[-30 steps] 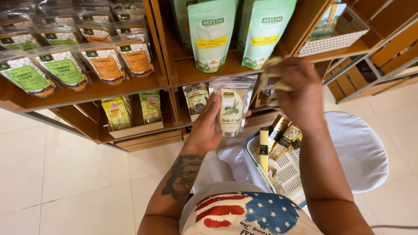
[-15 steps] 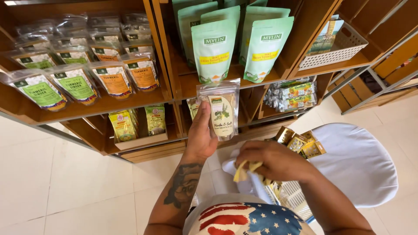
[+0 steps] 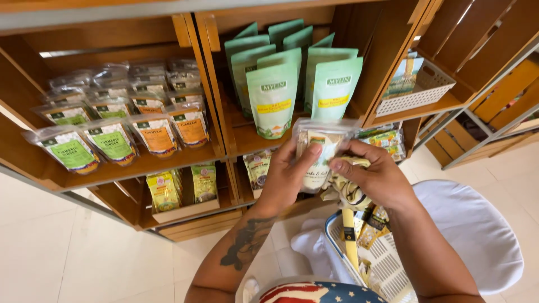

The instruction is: Restocking and tidying various packaged food products from a basket onto wooden grocery store shelves.

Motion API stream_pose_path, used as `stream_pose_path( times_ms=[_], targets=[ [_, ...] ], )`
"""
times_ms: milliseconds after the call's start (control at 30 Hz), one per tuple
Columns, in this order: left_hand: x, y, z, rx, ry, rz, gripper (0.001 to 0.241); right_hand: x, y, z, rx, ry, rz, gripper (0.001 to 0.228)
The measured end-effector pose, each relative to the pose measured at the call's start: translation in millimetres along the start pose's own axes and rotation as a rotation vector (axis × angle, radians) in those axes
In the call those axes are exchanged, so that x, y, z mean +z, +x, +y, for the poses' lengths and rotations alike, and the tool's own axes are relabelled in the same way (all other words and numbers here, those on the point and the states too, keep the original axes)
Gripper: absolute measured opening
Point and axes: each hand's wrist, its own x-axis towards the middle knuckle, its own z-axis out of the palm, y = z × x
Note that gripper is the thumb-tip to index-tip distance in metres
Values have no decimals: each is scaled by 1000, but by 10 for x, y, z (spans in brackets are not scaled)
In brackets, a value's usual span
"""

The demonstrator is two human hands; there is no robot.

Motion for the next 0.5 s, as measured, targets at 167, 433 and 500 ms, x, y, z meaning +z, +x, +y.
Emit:
stream_pose_path(
  times_ms=[167, 433, 500],
  targets=[
    [143, 417, 338, 274, 77, -15, 19, 34, 232, -532, -101, 18, 48, 26],
    [160, 980, 858, 646, 525, 93, 41, -146, 723, -1289, -269, -124, 193, 20],
    [106, 1203, 962, 652, 658, 82, 50, -186, 882, -1465, -308, -195, 233, 20]
  ],
)
